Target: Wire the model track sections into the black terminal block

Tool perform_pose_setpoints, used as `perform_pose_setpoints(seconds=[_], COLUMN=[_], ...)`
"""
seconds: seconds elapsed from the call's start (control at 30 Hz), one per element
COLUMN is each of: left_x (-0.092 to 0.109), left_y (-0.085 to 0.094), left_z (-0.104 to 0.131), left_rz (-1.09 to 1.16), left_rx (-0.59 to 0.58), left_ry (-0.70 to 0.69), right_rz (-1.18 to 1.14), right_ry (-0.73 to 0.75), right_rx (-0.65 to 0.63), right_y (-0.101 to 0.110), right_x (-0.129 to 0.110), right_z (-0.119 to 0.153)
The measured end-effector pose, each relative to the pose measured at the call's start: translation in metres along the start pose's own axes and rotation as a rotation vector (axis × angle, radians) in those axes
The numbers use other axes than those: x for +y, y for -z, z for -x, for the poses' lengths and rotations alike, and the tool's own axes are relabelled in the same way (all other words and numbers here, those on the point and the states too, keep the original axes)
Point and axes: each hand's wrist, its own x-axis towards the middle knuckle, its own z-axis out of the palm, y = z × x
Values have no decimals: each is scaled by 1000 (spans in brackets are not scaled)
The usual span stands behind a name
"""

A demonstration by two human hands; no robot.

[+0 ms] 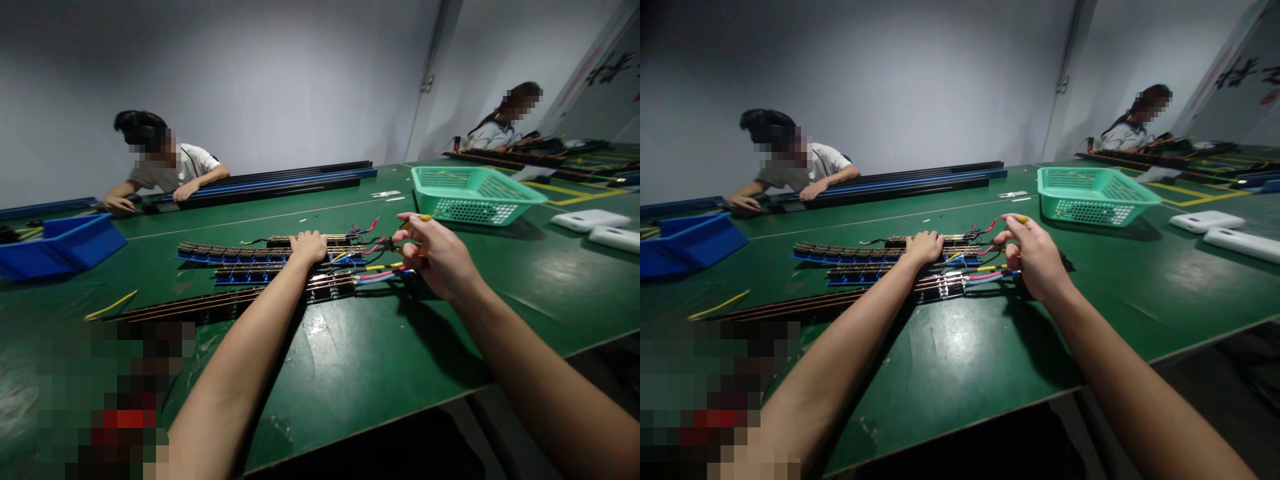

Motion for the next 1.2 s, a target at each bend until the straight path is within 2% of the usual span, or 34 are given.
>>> perform_pose_setpoints(seconds=[0.13, 0.3, 0.4, 0.5, 0.6, 0.67, 0.8, 0.9, 1.0, 1.2], left_x=[0, 0, -1, -1, -1, -1, -1, 0, 0, -3], left_y=[1, 1, 0, -2, -2, -2, 0, 1, 1, 1], left_z=[0, 0, -1, -2, -2, -2, -1, -1, -1, -4], left_rz=[4, 4, 8, 15, 15, 11, 2, -1, 5, 15], left_rx=[-9, -17, -13, -3, 1, 4, -6, -14, -17, -11], left_ry=[-2, 1, -2, -3, -4, -4, 3, 5, 6, 3], right_rz=[-1, 138, 383, 666, 780, 716, 340, 137, 94, 64], right_ry=[-52, 9, 128, 316, 403, 362, 163, 137, 206, 223], right_rx=[-29, -134, -246, -338, -351, -290, -86, -6, 14, -56], right_y=[2, 1, 1, 1, 0, -1, 1, 4, 5, -2], right_x=[7, 24, 30, 33, 36, 37, 28, 18, 11, 16], right_z=[-7, -12, -9, -3, 1, 0, -4, -8, -14, -37])
